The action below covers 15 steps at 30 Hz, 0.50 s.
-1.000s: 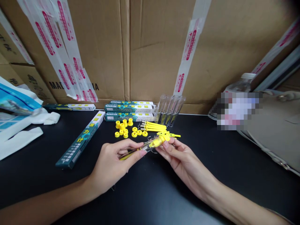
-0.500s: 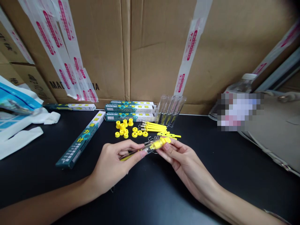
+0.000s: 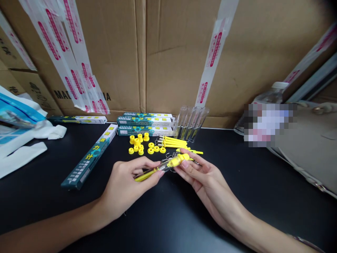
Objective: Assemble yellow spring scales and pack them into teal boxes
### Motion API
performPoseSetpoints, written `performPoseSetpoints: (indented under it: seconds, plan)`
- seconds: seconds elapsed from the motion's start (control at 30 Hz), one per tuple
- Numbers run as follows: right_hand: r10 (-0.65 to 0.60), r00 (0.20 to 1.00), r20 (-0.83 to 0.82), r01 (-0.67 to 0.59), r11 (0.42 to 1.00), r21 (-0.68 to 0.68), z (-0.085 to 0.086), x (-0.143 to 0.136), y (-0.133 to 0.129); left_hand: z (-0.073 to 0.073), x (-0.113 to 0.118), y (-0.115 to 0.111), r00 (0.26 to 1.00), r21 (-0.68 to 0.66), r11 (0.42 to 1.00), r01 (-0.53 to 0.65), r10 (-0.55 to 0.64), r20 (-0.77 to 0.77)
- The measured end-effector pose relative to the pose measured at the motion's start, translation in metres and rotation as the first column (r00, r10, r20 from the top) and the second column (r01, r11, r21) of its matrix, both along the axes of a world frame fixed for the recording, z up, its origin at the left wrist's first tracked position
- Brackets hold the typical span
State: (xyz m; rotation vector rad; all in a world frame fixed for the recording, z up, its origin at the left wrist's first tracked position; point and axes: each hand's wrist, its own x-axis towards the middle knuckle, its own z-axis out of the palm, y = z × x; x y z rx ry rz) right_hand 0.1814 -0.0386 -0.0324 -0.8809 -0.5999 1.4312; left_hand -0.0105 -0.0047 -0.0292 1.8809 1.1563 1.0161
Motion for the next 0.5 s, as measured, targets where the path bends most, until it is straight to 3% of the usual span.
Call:
performPoseSetpoints:
  seconds: [0.3,0.5]
  plan:
    - [0.051,0.998,0.035,-0.051,0.999,0.016,-0.0034,0.0024,0.0000,-0.0005,-0.0021,-0.0028,0.995,0.272,0.962,-0.012,0.039,-0.096]
    - [0.052,0.999,0.012,-0.052,0.998,0.018,-0.0048,0.0028,0.0014,-0.0013,-0.0018,-0.0008,0.996,0.219,0.976,-0.006,0.026,-0.087]
